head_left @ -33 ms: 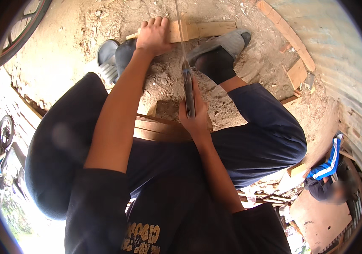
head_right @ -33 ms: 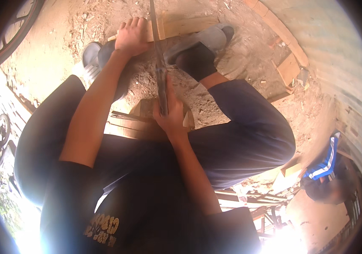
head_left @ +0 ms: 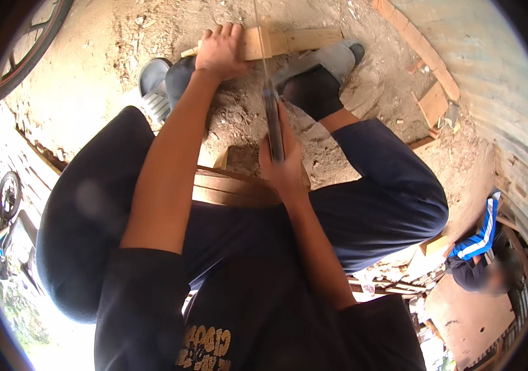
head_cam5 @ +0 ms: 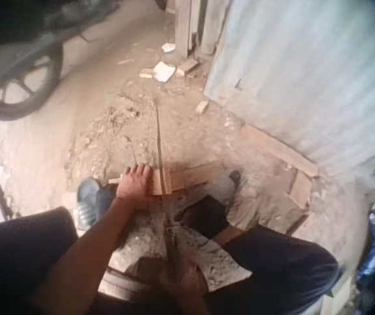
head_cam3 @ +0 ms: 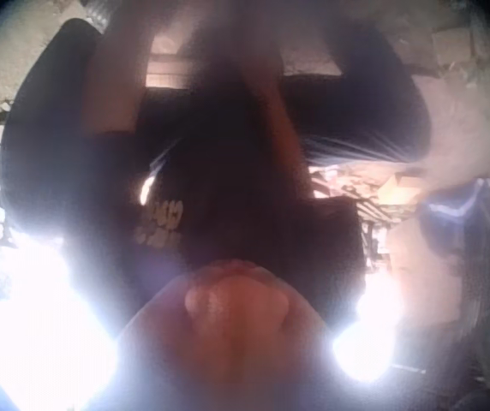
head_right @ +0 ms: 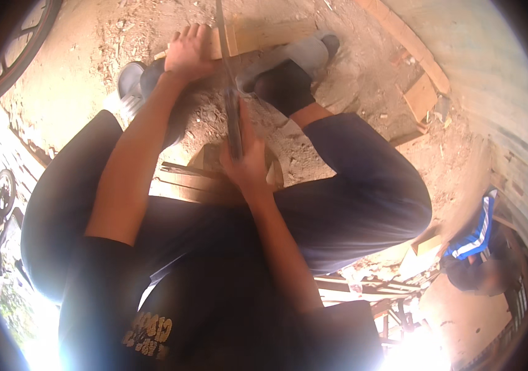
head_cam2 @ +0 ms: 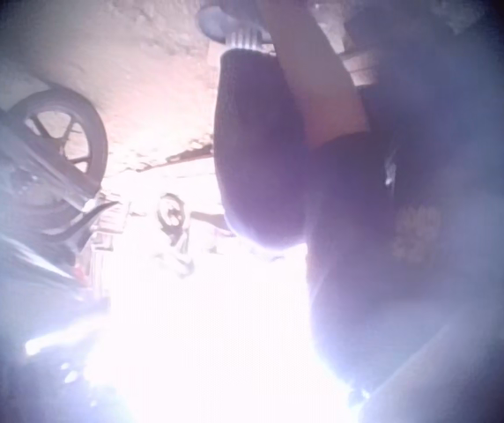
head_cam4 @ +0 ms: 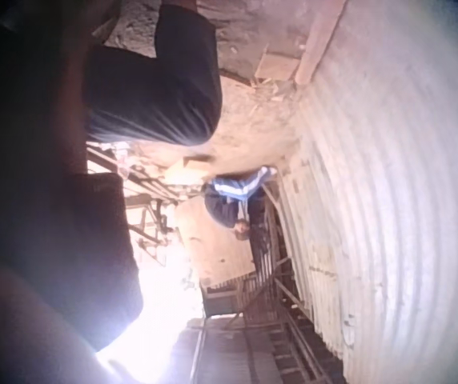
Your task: The person sits on the ground and uses a hand saw to cut a small rectangular piece of wood held between their feet. They repeatedly saw back and forth along a marked line, pausing briefly to reposition the wood before continuing the cut.
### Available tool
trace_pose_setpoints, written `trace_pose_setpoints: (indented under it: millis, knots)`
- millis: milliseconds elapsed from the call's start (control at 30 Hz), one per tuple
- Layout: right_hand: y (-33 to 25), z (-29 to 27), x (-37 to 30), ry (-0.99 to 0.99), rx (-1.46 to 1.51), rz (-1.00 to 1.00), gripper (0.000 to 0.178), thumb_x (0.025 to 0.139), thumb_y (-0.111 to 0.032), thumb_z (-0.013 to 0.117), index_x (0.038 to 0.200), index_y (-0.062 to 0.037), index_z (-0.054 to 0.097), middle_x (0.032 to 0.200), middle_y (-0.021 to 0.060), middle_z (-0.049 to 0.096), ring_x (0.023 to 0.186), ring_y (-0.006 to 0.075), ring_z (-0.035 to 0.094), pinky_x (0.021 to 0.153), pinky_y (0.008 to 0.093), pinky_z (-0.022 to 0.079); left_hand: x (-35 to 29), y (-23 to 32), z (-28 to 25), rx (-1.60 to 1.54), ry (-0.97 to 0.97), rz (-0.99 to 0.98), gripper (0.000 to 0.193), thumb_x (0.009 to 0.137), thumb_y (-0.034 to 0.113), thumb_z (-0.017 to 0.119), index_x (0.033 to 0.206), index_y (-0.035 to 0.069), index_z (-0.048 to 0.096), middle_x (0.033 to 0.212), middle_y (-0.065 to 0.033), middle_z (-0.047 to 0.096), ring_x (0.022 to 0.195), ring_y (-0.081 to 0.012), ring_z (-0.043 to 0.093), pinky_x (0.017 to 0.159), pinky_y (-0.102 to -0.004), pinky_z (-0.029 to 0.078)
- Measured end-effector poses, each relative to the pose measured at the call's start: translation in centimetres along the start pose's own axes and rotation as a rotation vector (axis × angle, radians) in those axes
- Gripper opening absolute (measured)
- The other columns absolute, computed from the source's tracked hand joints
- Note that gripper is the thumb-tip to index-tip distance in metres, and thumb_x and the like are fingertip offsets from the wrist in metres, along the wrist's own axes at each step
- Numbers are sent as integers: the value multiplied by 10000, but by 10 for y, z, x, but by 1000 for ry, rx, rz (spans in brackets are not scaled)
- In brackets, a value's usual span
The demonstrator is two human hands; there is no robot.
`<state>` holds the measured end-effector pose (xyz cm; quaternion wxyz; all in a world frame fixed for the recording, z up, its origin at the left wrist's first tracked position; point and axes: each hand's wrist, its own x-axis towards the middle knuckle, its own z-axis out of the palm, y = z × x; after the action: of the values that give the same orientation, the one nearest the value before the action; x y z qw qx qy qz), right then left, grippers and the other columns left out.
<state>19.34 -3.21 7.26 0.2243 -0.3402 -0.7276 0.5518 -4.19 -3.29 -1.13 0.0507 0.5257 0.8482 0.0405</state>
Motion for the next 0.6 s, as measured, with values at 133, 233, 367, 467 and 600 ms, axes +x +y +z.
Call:
trace_pose_setpoints:
  millis: [133,233,367,467,600]
  knots:
    - [-17,7,48,-90,-57,189,623,823,21,530,1434,23,403,814,182,611,613,188,572,612,303,494,9,5,-10,-40,-78,-22,551,728,380,724,1105,49,497,1063,-139,591,1056,-345,577,935,-458,429]
    - [-2,5,23,20,36,76,609,818,24,535,1417,31,422,801,176,607,609,183,571,605,303,492,13,3,-4,26,-159,-38,688,669,482,764,1148,70,492,1143,-133,573,1139,-306,552,963,-434,418]
    - [-11,-2,-4,10,25,172,613,815,29,528,1418,34,420,826,164,619,615,168,566,599,295,489,11,3,-8,61,-143,-13,708,660,496,770,1149,67,491,1131,-128,580,1121,-301,563,958,-433,421]
    - [-6,9,39,7,25,157,611,821,33,515,1423,43,411,898,172,654,638,157,573,616,279,491,14,8,-11,7,-142,-24,705,652,476,781,1147,67,491,1122,-119,583,1120,-302,560,956,-436,427]
    - [8,0,21,8,96,97,624,806,31,521,1420,44,410,900,208,663,723,258,642,678,343,512,9,2,-7,19,-124,-17,689,649,457,778,1138,62,496,1128,-132,577,1123,-310,554,954,-445,419]
